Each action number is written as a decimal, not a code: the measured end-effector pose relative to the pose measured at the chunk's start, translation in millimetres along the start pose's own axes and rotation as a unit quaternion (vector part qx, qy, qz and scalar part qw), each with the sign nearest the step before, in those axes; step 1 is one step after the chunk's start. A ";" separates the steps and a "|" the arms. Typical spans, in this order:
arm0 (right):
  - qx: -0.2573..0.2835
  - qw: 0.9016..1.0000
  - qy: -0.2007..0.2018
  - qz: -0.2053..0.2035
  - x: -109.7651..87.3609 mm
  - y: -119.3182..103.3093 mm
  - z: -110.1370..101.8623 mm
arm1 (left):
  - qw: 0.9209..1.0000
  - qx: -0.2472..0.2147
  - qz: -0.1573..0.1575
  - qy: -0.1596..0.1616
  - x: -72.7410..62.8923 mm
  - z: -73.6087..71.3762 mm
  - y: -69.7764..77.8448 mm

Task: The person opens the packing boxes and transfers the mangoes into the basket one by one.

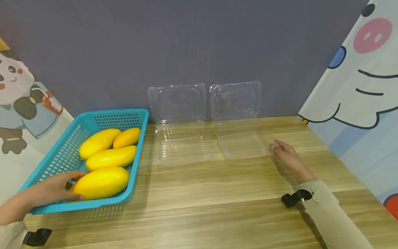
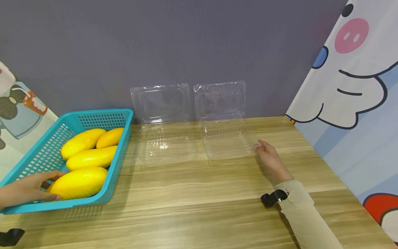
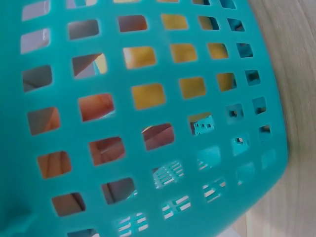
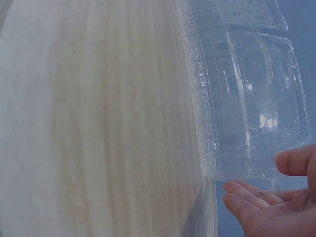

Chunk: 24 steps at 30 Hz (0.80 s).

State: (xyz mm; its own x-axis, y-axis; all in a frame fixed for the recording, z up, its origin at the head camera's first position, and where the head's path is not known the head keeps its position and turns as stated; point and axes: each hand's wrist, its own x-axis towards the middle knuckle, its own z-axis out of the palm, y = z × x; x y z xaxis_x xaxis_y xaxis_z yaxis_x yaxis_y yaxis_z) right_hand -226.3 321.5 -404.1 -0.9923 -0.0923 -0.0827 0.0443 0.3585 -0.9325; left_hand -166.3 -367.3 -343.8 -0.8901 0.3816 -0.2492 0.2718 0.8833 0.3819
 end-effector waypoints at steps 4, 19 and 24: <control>0.000 1.000 0.003 0.004 0.3 0.7 0.1 | 1.000 -0.004 -0.007 -0.012 1.2 0.6 -2.6; 0.001 1.000 0.005 0.005 -1.1 0.3 1.3 | 1.000 0.005 -0.017 -0.021 3.1 2.7 -11.5; 0.004 1.000 0.010 0.007 -0.3 -1.2 1.8 | 1.000 0.004 -0.013 -0.018 3.2 3.0 -13.1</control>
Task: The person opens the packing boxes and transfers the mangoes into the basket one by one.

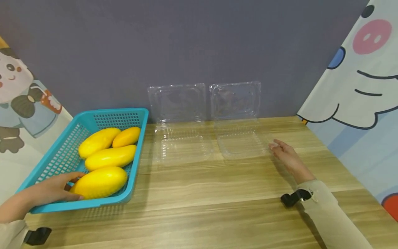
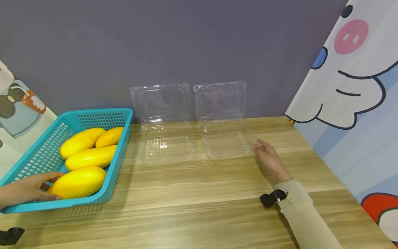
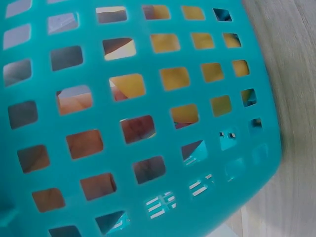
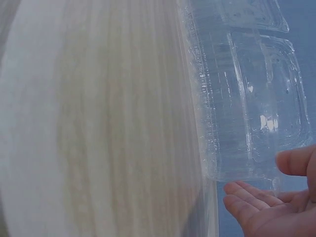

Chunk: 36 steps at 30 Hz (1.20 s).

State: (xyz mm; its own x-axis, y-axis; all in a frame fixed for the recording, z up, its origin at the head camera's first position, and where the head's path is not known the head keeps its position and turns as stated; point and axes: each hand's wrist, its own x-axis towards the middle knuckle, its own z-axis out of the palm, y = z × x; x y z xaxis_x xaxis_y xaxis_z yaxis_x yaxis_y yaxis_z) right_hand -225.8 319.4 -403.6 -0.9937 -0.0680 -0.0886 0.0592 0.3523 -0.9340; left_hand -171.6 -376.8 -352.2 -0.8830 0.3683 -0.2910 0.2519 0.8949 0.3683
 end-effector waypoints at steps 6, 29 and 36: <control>-0.004 1.000 0.002 0.000 1.2 -0.2 0.2 | 0.999 -0.036 -0.018 -0.018 -2.8 -7.8 7.8; -0.058 0.998 0.020 -0.011 3.8 -0.1 -9.9 | 0.992 0.042 0.030 0.115 8.7 -42.8 67.8; -0.129 0.991 0.034 -0.015 6.1 -16.5 -21.6 | 0.985 0.078 0.040 0.148 13.3 -53.7 97.6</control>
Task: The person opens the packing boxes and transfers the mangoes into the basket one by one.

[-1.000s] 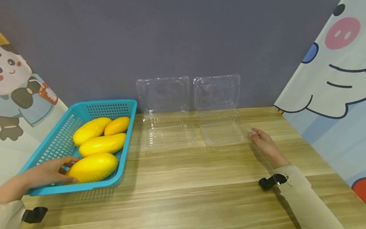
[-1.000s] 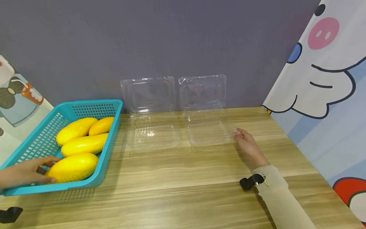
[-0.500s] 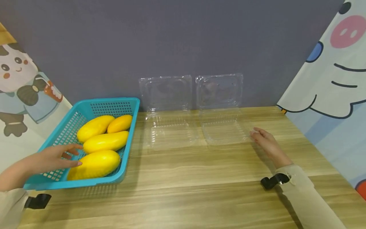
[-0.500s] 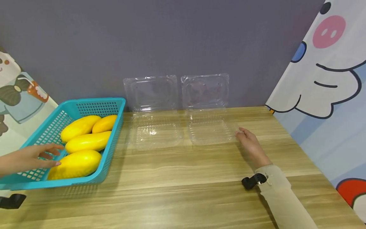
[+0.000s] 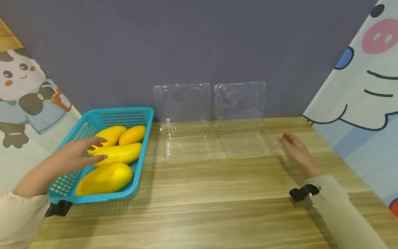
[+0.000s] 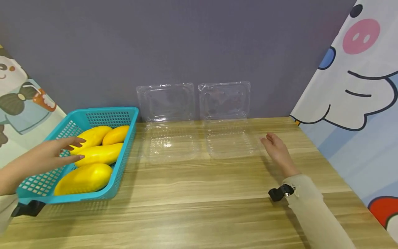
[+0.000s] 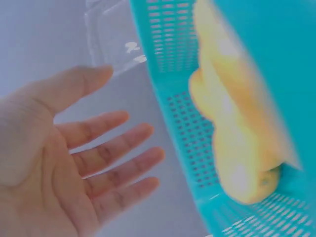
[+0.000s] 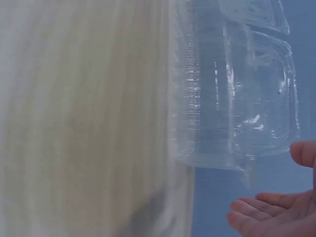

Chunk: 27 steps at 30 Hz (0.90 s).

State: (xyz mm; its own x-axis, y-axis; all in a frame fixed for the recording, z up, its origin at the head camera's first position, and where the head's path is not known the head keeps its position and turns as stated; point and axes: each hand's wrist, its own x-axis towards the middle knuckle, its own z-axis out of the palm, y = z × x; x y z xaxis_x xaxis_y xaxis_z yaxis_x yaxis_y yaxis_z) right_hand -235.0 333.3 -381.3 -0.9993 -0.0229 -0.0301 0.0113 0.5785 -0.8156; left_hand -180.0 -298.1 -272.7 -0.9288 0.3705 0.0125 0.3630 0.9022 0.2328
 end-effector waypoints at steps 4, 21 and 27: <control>-0.028 1.000 -0.002 -0.007 3.3 -9.1 -5.7 | 1.000 0.016 0.007 0.007 2.5 -9.5 11.4; -0.130 0.986 0.029 -0.096 18.4 -42.1 13.2 | 0.999 0.009 0.043 0.001 55.4 -19.3 64.3; -0.145 0.983 0.003 -0.112 22.2 -51.0 22.5 | 0.999 -0.005 0.049 -0.008 85.1 -11.8 85.2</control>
State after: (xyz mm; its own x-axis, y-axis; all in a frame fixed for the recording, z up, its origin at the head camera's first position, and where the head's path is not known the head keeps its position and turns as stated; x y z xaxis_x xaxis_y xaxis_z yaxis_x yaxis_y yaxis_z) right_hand -256.9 285.0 -353.3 -0.9759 -0.1712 0.1356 -0.2184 0.7673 -0.6030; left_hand -229.0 -192.3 -240.3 -0.8876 0.4601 0.0201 0.4509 0.8594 0.2411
